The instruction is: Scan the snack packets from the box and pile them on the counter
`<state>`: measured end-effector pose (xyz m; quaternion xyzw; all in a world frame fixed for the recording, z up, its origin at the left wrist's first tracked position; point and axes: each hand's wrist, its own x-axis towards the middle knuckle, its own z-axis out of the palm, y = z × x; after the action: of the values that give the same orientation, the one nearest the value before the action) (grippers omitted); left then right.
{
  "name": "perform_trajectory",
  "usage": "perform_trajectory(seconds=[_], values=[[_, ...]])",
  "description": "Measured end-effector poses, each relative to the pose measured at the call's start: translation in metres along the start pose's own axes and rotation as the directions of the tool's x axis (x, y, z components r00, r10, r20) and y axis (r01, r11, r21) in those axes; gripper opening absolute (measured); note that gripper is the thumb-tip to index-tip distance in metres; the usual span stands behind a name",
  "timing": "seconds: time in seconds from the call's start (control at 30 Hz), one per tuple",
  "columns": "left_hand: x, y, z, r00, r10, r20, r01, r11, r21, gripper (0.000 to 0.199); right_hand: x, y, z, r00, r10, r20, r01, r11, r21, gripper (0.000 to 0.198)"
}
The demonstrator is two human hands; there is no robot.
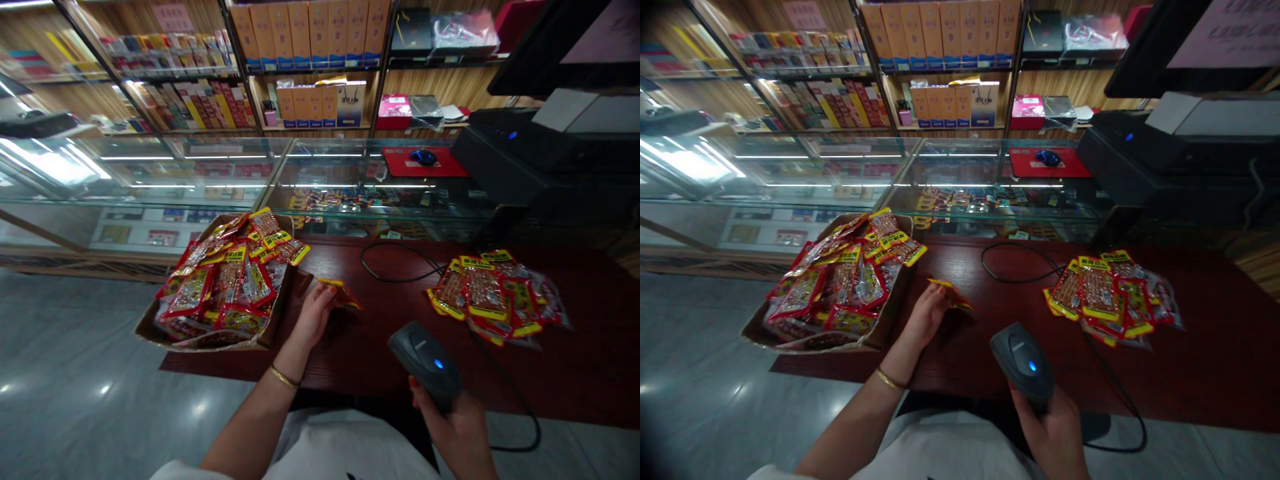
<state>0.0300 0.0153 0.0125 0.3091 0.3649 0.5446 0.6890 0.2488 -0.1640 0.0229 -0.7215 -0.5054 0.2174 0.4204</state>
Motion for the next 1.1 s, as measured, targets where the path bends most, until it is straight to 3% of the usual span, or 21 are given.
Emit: perform_trajectory(seconds=[0.1,0.2,0.33,0.4,0.5,0.7,0.9,1.03,1.1], values=[[-0.001,0.002,-0.006,0.981,0.164,0.102,-0.184,0.955,0.233,0.022,-0.001,-0.001,0.0,1.0,0.001,-0.008,-0.001,1.0,-0.016,0.057],[0.002,0.0,-0.014,0.952,0.246,0.182,-0.304,0.833,0.463,0.01,-0.001,0.002,0.0,1.0,-0.001,-0.007,0.001,1.0,-0.023,0.057],[0.007,-0.008,-0.026,0.904,0.394,0.166,-0.393,0.614,0.684,0.024,-0.001,0.009,-0.001,1.0,-0.019,0.003,0.019,0.999,-0.029,0.056],[0.007,-0.01,-0.029,0.883,0.435,0.176,-0.423,0.574,0.701,0.026,0.0,0.013,-0.002,0.999,-0.034,0.014,0.035,0.999,-0.037,0.054],[0.005,-0.011,-0.029,0.895,0.401,0.196,-0.42,0.609,0.672,0.028,0.002,0.018,-0.004,0.992,-0.09,0.085,0.094,0.995,-0.042,0.05],[0.0,-0.006,-0.021,0.961,0.272,0.049,-0.248,0.771,0.586,0.029,0.003,0.019,-0.004,0.993,-0.099,0.058,0.104,0.991,-0.085,0.051],[0.001,-0.002,-0.022,0.996,0.045,0.08,-0.069,0.942,0.329,0.045,0.007,0.021,-0.005,0.978,-0.178,0.11,0.188,0.978,-0.089,0.046],[0.005,-0.005,-0.022,0.992,0.126,0.026,-0.124,0.883,0.452,0.037,0.008,0.017,-0.005,0.97,-0.205,0.133,0.221,0.968,-0.117,0.045],[0.007,-0.007,-0.022,0.98,0.195,0.041,-0.188,0.837,0.514,0.051,0.008,0.013,-0.005,0.968,-0.208,0.144,0.225,0.967,-0.118,0.046]])
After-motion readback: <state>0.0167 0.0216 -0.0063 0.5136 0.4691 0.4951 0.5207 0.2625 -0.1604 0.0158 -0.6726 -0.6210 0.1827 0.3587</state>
